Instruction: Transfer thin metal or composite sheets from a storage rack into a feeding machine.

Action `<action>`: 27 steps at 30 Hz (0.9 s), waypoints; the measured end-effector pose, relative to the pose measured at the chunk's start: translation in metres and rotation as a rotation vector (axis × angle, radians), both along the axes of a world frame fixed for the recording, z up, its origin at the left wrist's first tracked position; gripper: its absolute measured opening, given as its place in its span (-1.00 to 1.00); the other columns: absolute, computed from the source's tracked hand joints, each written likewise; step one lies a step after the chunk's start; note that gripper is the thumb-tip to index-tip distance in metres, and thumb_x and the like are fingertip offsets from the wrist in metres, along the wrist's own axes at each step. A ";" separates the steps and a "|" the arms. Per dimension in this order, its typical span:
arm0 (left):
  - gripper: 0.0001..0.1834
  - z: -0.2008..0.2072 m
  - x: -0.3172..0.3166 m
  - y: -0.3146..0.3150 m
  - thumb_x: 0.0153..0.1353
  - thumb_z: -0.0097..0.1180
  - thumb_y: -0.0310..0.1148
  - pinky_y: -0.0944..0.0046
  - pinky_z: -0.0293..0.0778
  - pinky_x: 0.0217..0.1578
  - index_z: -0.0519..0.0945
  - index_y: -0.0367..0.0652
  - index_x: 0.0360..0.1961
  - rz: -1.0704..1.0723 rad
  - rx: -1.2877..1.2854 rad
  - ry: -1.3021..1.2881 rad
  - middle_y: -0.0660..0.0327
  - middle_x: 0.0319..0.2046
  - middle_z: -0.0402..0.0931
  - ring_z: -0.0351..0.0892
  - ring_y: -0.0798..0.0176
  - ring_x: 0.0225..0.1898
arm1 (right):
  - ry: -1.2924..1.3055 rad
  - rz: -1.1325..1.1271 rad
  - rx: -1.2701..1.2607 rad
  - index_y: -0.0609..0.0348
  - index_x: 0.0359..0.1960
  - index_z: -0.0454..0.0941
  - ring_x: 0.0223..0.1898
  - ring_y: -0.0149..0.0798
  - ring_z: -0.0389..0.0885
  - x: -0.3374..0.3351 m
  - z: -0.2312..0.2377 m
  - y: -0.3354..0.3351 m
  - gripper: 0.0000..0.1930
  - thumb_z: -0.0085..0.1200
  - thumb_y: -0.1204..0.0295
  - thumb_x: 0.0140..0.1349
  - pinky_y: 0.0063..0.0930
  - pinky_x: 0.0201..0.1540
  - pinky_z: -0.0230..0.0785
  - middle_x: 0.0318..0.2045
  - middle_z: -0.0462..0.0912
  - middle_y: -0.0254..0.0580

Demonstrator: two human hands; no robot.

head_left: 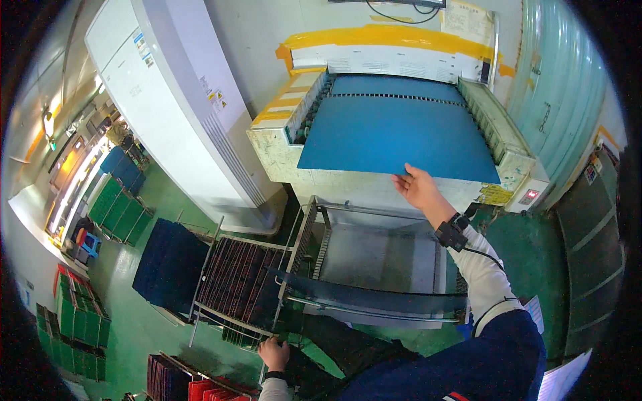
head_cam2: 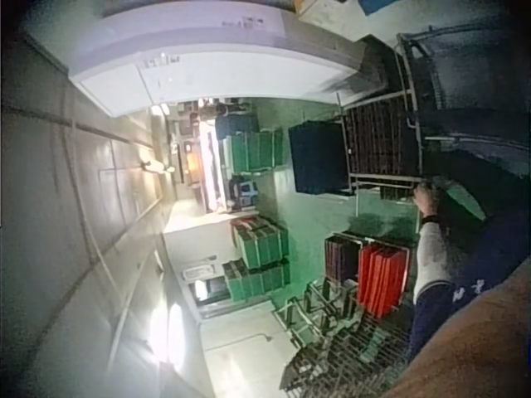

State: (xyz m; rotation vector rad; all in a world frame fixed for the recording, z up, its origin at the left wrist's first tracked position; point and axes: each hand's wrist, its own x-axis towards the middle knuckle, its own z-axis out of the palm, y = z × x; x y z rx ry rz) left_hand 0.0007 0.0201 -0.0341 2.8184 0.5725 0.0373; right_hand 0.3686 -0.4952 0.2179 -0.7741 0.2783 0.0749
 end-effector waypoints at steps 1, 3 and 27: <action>-0.70 0.000 0.000 0.000 -0.03 0.33 -0.12 -0.07 0.36 0.11 0.70 -0.05 -0.32 0.009 -0.005 0.000 0.17 -0.22 0.65 0.55 0.00 -0.03 | -0.001 0.012 0.008 0.16 -0.05 0.38 -0.10 -0.01 0.66 0.004 -0.002 -0.001 -0.71 0.13 0.27 0.38 -0.18 -0.10 0.59 -0.11 0.61 0.06; -0.70 -0.004 -0.002 0.002 -0.04 0.33 -0.12 -0.07 0.36 0.11 0.70 -0.05 -0.31 0.000 0.020 -0.024 0.17 -0.22 0.65 0.55 -0.01 -0.02 | -0.006 0.031 0.022 0.14 -0.05 0.36 -0.11 -0.01 0.66 0.011 -0.004 -0.003 -0.72 0.13 0.28 0.39 -0.19 -0.13 0.61 -0.11 0.61 0.07; -0.67 0.012 -0.002 -0.002 0.05 0.24 -0.11 -0.14 0.33 0.14 0.68 -0.09 -0.23 -0.008 -0.012 0.044 0.13 -0.19 0.64 0.53 -0.04 0.00 | -0.056 0.077 -0.065 0.14 0.01 0.44 -0.07 -0.14 0.65 0.045 -0.010 -0.015 -0.62 0.10 0.11 0.40 -0.25 -0.08 0.56 -0.08 0.65 -0.01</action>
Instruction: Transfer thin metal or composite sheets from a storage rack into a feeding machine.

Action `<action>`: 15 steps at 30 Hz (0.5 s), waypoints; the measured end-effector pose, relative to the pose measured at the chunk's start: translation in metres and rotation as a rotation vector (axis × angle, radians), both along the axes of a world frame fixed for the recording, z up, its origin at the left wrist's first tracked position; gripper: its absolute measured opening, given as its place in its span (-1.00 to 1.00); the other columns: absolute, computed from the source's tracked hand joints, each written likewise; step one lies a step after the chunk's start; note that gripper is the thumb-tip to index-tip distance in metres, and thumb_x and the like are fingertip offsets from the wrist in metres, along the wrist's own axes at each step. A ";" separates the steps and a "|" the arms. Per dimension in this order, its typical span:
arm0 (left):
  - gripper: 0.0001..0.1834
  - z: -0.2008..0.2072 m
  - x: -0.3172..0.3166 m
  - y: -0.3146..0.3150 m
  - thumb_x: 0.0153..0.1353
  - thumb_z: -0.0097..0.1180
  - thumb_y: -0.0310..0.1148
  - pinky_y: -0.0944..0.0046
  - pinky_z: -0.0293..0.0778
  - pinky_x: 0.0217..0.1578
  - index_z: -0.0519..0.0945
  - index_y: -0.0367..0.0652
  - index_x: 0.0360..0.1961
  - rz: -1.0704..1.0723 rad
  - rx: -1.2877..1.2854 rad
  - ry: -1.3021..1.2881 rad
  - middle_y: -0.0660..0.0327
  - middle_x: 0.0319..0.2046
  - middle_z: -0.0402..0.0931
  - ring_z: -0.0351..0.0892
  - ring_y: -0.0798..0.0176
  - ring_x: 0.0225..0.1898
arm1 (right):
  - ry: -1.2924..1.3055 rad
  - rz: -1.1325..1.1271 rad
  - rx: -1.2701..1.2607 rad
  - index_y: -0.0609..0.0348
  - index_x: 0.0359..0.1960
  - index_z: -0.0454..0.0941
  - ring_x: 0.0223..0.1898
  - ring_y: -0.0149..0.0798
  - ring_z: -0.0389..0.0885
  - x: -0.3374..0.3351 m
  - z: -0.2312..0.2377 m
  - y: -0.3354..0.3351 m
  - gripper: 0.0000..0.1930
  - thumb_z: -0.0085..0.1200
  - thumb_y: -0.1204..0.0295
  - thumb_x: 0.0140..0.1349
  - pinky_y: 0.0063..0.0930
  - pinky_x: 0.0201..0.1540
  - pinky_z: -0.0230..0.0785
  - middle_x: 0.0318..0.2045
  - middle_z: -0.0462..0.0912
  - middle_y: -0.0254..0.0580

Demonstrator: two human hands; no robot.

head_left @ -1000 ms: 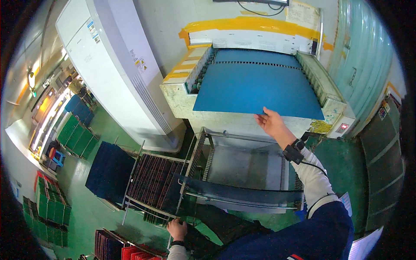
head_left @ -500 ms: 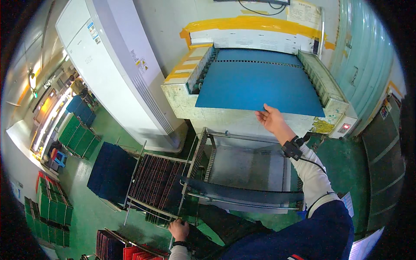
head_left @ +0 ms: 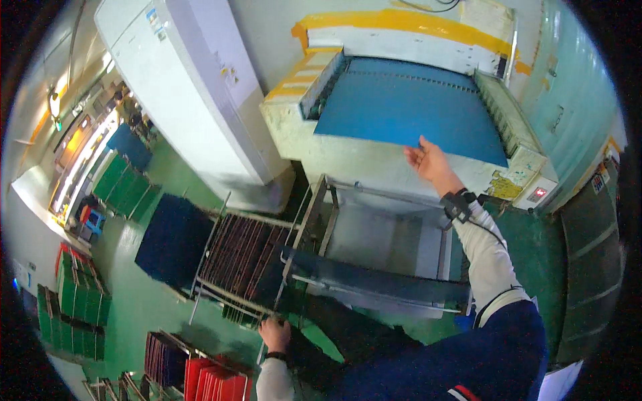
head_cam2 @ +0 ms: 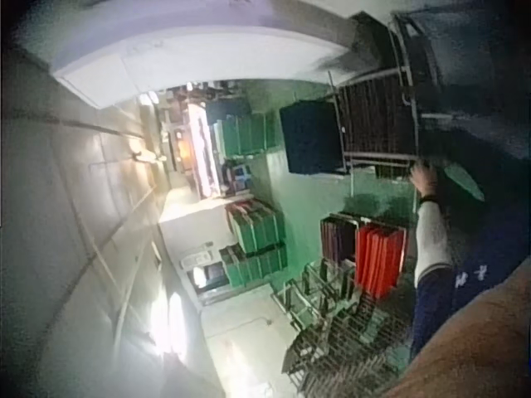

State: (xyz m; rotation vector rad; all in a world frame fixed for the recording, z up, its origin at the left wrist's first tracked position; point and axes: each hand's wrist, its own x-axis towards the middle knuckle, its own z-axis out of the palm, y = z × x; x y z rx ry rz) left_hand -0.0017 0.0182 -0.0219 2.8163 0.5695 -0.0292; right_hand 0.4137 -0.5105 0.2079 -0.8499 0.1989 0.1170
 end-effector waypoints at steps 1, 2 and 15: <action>-0.66 -0.004 -0.003 0.001 0.06 0.24 -0.11 -0.14 0.34 0.13 0.68 -0.09 -0.22 0.001 -0.013 -0.011 0.13 -0.19 0.63 0.53 -0.04 0.01 | 0.029 0.037 -0.045 0.15 0.02 0.46 -0.08 -0.16 0.65 -0.004 0.002 0.002 -0.59 0.12 0.08 0.39 -0.27 -0.09 0.56 -0.07 0.66 -0.03; -0.64 0.000 -0.001 -0.001 0.06 0.24 -0.11 -0.15 0.35 0.12 0.68 -0.09 -0.19 0.002 0.007 0.016 0.13 -0.17 0.64 0.53 -0.04 0.01 | 0.055 0.073 -0.090 0.16 0.03 0.48 -0.09 -0.18 0.65 -0.012 0.010 0.004 -0.56 0.13 0.05 0.38 -0.29 -0.10 0.56 -0.07 0.66 -0.06; -0.63 0.013 0.000 -0.007 0.08 0.24 -0.09 -0.08 0.38 0.07 0.71 -0.08 -0.16 0.019 0.004 -0.003 0.22 -0.07 0.66 0.53 0.04 0.05 | -0.297 1.141 -1.119 0.21 0.12 0.61 0.00 -0.24 0.66 -0.205 0.047 0.069 -0.46 0.14 -0.01 0.35 -0.31 0.06 0.49 -0.05 0.71 -0.13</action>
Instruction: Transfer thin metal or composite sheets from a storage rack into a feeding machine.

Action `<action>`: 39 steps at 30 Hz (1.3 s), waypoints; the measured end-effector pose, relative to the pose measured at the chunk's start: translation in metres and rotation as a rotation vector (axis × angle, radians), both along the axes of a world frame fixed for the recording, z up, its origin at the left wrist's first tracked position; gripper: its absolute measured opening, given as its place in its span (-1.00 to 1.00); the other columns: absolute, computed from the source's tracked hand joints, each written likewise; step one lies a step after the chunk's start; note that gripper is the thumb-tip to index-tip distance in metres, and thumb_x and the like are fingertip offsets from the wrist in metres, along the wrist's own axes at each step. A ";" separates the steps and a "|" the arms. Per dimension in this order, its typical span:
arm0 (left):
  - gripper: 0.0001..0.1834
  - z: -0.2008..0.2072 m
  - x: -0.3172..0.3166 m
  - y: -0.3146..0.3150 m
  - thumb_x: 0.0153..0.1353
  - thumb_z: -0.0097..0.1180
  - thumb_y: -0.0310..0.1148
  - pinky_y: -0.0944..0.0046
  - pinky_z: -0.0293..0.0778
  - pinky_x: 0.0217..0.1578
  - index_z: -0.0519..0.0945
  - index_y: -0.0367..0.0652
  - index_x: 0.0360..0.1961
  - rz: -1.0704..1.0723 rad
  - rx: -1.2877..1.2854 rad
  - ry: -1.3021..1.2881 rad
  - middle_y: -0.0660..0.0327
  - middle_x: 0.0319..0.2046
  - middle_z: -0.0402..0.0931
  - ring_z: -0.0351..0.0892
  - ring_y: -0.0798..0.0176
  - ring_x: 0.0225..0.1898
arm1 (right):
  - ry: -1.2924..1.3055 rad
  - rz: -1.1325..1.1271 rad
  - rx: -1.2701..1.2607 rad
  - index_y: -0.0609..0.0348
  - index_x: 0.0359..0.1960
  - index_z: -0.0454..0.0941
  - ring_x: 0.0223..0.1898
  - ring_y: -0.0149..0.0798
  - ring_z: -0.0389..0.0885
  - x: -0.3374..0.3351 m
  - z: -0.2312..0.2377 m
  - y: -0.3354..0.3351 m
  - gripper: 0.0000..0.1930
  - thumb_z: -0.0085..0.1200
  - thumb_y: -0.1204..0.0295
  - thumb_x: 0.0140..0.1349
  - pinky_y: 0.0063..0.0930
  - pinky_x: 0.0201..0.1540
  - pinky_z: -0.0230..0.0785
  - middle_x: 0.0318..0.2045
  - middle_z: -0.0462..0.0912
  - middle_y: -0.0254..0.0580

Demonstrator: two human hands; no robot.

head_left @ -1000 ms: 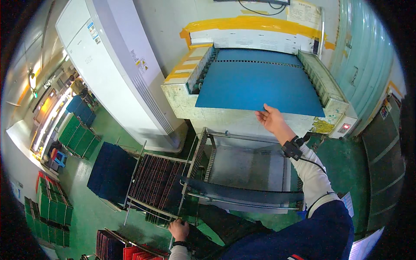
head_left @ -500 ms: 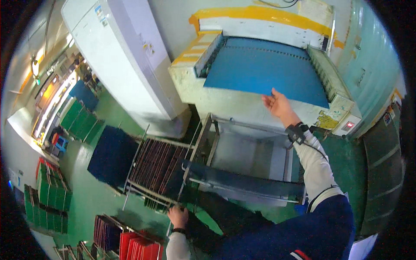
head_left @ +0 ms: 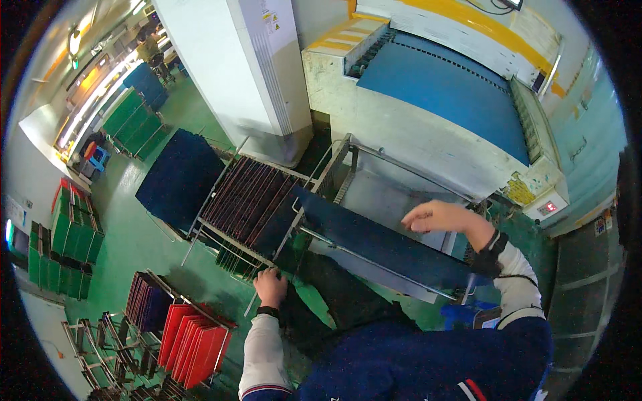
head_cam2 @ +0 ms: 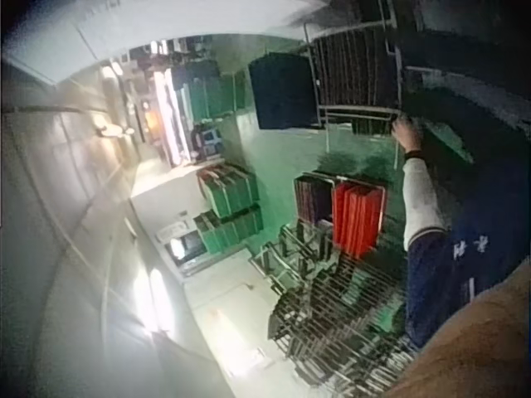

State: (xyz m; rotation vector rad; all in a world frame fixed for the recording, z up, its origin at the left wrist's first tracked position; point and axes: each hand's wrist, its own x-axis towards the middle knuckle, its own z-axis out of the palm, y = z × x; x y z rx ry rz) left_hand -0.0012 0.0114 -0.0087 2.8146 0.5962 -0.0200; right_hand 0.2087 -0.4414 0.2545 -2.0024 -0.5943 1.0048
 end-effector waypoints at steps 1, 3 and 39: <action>-0.63 0.000 -0.001 -0.001 0.08 0.24 -0.09 -0.08 0.38 0.07 0.71 -0.08 -0.17 0.000 0.000 -0.022 0.22 -0.07 0.66 0.52 0.04 0.06 | -0.038 0.037 -0.039 0.21 0.12 0.61 0.01 -0.22 0.65 -0.006 -0.003 0.001 -0.44 0.15 -0.02 0.34 -0.29 0.09 0.47 -0.05 0.71 -0.13; -0.63 0.000 -0.004 0.001 0.08 0.24 -0.09 -0.07 0.38 0.08 0.71 -0.08 -0.16 0.004 0.002 -0.035 0.23 -0.07 0.65 0.52 0.04 0.06 | -0.072 0.059 -0.093 0.23 0.10 0.62 0.04 -0.17 0.64 -0.016 -0.003 0.006 -0.43 0.18 -0.02 0.31 -0.28 0.15 0.43 -0.03 0.71 -0.09; -0.66 0.008 -0.014 0.002 0.07 0.25 -0.08 -0.08 0.35 0.09 0.72 -0.10 -0.28 0.047 -0.065 -0.074 0.15 -0.17 0.65 0.53 0.02 0.04 | -0.139 -0.394 -0.202 0.32 -0.10 0.67 -0.20 -0.36 0.58 -0.044 -0.043 0.000 -0.42 0.01 -0.07 0.42 -0.36 -0.06 0.42 -0.27 0.71 -0.20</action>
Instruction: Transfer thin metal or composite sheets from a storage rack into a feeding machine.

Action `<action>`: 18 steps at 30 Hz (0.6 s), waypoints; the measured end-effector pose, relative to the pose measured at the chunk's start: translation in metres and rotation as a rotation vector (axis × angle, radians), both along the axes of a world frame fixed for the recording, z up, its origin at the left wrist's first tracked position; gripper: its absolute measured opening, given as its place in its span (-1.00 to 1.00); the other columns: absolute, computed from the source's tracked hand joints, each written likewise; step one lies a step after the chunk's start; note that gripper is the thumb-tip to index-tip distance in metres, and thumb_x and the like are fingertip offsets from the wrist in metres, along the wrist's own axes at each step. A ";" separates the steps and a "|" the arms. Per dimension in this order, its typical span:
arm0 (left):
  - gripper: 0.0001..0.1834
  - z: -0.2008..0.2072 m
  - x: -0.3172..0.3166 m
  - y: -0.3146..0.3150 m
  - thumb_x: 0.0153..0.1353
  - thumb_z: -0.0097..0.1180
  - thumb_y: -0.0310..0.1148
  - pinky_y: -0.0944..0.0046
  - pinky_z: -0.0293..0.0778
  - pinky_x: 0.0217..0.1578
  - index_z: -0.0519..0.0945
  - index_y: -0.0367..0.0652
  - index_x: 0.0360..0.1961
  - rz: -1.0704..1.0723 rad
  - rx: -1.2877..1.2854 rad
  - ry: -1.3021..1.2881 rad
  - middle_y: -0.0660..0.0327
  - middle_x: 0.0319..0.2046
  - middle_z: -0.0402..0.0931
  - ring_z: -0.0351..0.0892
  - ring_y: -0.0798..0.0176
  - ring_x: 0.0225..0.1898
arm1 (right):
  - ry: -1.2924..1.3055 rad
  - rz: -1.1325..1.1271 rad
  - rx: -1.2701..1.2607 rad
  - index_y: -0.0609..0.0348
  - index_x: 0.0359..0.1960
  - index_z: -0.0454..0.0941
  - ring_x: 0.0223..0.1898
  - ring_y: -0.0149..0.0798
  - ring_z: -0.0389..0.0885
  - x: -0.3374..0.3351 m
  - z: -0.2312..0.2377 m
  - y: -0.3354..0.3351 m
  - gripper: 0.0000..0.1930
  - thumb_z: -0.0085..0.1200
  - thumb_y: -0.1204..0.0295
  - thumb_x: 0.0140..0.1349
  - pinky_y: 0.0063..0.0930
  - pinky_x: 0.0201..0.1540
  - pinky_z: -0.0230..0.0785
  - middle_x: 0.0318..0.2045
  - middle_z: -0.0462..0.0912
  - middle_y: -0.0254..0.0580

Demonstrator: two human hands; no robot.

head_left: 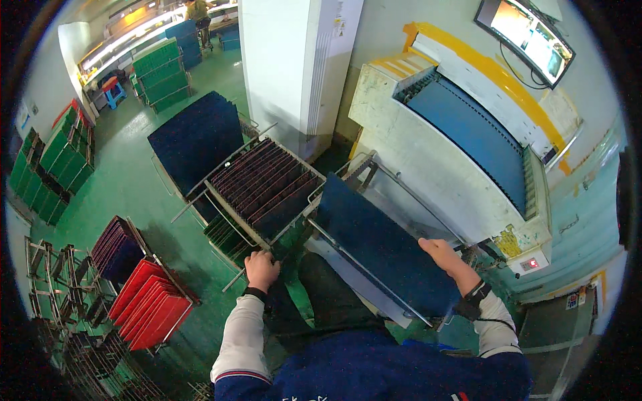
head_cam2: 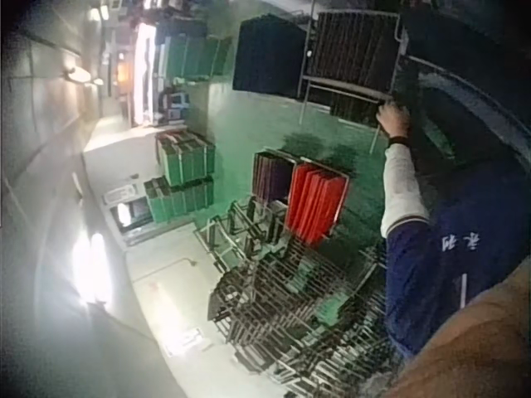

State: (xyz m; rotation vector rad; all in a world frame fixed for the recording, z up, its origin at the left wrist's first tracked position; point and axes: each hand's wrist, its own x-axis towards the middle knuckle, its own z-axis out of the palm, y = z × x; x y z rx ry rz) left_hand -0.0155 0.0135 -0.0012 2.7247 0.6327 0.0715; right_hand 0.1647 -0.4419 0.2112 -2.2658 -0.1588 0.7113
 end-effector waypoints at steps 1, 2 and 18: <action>-0.66 0.001 -0.001 0.000 0.07 0.25 -0.08 -0.08 0.35 0.09 0.72 -0.10 -0.28 0.003 -0.001 0.007 0.15 -0.17 0.65 0.53 0.02 0.04 | 0.039 -0.030 0.028 0.32 -0.10 0.67 -0.20 -0.36 0.58 0.004 0.000 -0.001 -0.42 0.01 -0.09 0.42 -0.36 -0.05 0.42 -0.26 0.70 -0.23; -0.67 0.002 0.000 -0.001 0.07 0.25 -0.08 -0.08 0.35 0.09 0.72 -0.11 -0.28 0.006 -0.003 0.009 0.14 -0.17 0.65 0.53 0.02 0.04 | 0.073 -0.060 0.055 0.32 -0.10 0.67 -0.20 -0.35 0.58 0.008 0.000 -0.003 -0.41 0.02 -0.10 0.41 -0.36 -0.05 0.41 -0.25 0.70 -0.27; -0.72 -0.001 0.001 -0.002 0.04 0.24 -0.14 -0.03 0.37 0.00 0.70 -0.10 -0.33 -0.012 0.026 -0.066 0.17 -0.23 0.64 0.54 0.04 -0.02 | -0.126 0.014 -0.049 0.33 -0.31 0.65 -0.37 -0.42 0.49 0.009 -0.009 -0.009 -0.48 0.09 -0.01 0.39 -0.36 -0.26 0.35 -0.41 0.67 -0.35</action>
